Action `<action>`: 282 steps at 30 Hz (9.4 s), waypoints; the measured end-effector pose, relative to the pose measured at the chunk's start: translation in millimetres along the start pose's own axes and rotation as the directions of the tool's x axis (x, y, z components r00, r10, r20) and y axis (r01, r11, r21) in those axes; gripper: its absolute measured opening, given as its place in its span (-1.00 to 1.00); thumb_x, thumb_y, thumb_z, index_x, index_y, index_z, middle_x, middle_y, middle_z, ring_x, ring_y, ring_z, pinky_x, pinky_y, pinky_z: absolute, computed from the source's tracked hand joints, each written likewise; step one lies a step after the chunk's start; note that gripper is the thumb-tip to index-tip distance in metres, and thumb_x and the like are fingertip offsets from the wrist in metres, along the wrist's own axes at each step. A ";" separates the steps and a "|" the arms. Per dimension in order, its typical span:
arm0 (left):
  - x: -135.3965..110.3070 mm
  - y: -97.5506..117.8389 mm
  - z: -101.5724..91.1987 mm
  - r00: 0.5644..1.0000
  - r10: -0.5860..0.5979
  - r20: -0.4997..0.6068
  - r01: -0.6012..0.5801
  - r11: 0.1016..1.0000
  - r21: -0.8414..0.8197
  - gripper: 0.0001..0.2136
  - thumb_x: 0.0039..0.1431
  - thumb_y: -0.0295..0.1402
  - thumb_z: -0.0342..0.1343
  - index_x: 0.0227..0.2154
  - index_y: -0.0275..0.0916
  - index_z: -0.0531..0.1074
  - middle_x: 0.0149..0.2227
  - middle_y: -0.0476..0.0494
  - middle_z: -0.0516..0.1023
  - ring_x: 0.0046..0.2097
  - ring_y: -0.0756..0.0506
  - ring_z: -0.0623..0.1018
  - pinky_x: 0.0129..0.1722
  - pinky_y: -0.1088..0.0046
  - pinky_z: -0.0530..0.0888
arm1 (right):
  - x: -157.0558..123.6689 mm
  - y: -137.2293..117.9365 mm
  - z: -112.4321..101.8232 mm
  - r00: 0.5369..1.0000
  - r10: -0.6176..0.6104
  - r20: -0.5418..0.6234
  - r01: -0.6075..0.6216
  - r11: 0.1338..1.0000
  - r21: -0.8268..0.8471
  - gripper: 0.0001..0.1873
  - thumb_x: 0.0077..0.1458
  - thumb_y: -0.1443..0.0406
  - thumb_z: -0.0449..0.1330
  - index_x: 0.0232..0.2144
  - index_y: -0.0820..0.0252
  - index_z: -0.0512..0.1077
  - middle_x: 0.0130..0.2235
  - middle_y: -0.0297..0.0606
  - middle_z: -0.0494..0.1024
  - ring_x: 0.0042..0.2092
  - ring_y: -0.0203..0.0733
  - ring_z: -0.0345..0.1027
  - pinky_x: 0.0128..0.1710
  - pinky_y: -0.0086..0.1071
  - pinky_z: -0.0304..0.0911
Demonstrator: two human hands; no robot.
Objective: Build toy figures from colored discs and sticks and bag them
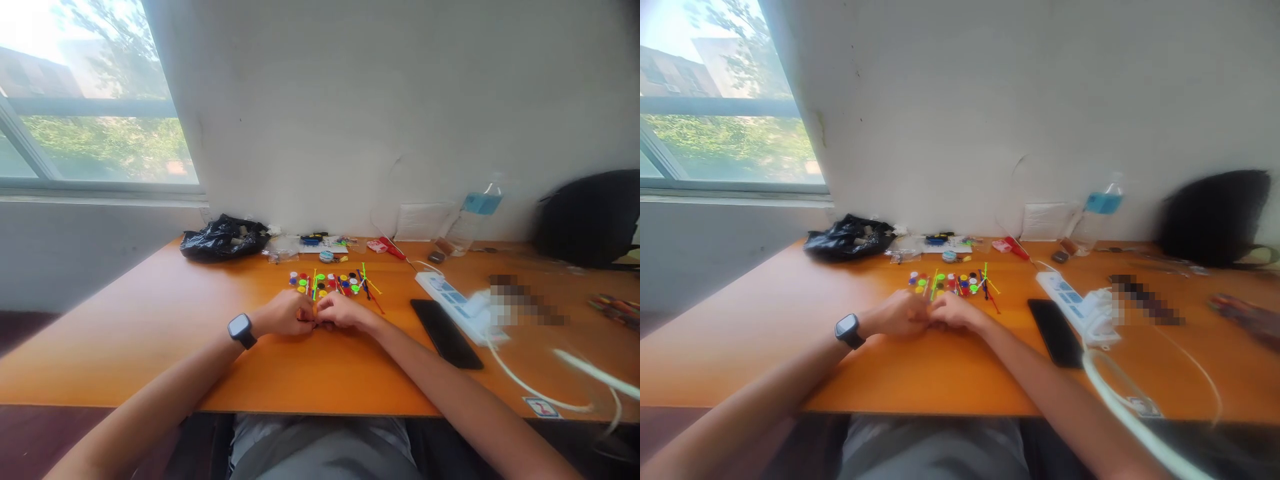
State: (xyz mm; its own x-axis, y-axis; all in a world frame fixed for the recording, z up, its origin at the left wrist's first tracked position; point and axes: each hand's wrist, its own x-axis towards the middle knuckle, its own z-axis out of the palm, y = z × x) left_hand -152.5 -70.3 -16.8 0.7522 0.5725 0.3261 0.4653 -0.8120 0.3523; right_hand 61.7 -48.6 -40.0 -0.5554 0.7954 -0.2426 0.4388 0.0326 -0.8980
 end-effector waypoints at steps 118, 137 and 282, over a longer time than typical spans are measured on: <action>-1.5 -52.0 2.4 0.869 -0.278 -0.410 0.218 0.958 -0.187 -0.84 0.43 -0.25 0.05 -0.14 -0.19 0.46 -0.05 -0.19 0.59 -0.06 -0.14 0.55 -0.08 0.32 0.48 | -17.8 -14.1 -16.4 0.759 -0.458 -0.463 0.030 0.734 -0.678 -0.76 0.34 0.22 0.11 -0.28 0.11 0.56 -0.32 -0.26 0.65 -0.34 -0.17 0.44 -0.30 -0.38 0.13; -0.3 -53.1 11.9 0.812 -0.330 -0.482 0.187 0.929 -0.320 -0.78 0.38 -0.19 0.16 -0.09 -0.20 0.55 -0.16 -0.14 0.65 -0.19 -0.08 0.56 -0.17 0.38 0.49 | 62.9 -43.3 -40.0 0.882 -0.310 -0.356 -0.142 0.546 -0.826 -0.79 0.25 0.31 0.21 -0.20 0.17 0.66 -0.10 -0.06 0.66 -0.06 -0.03 0.50 -0.14 -0.33 0.27; 1.8 4.9 0.4 0.953 -0.220 -0.209 0.006 0.702 -0.712 -0.69 0.22 -0.17 0.35 -0.15 -0.34 0.63 -0.26 -0.26 0.68 -0.24 -0.13 0.65 -0.18 0.33 0.63 | -43.5 -12.2 1.7 0.574 -0.746 -0.337 0.575 0.661 -0.483 -0.78 0.46 0.23 0.06 -0.09 0.02 0.52 -0.09 -0.15 0.42 -0.02 -0.05 0.41 -0.04 -0.19 0.41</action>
State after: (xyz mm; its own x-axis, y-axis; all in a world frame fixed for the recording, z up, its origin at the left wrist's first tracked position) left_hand -148.7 -73.3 -14.8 0.5173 0.7476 0.4165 -0.0016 -0.4859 0.8740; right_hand 79.3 -84.6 -19.1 -0.4082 0.6367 0.6542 0.3117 0.7708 -0.5556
